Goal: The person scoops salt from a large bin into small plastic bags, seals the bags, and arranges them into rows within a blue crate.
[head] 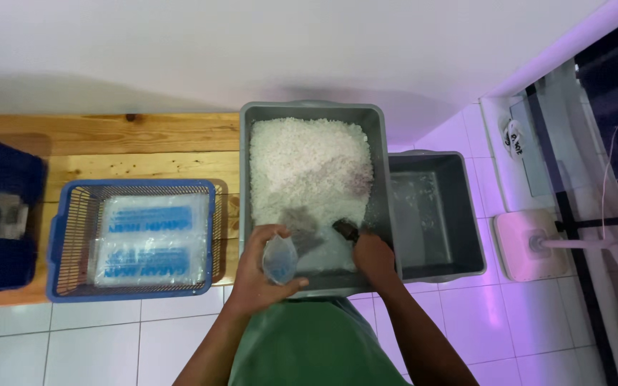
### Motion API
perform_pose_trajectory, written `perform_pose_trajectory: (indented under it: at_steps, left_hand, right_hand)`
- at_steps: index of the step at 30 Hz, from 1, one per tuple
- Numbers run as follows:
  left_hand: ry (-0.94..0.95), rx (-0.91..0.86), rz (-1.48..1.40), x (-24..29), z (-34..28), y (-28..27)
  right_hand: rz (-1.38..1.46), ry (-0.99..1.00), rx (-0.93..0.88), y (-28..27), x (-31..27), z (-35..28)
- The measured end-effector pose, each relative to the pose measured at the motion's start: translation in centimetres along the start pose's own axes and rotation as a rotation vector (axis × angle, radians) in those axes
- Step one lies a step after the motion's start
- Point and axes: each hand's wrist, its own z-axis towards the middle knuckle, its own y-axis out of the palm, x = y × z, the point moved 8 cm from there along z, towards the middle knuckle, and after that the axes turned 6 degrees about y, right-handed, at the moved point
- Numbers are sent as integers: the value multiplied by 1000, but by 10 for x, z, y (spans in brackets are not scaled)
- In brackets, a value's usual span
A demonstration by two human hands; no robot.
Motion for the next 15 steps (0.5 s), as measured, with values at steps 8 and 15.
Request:
perform_pose_trajectory:
  at_steps: [8, 15]
  left_hand:
    - [33, 279, 77, -6, -10, -1]
    - [63, 200, 196, -9, -14, 7]
  right_hand:
    - [-58, -68, -78, 4, -7, 9]
    - [-124, -148, 1, 8, -15, 31]
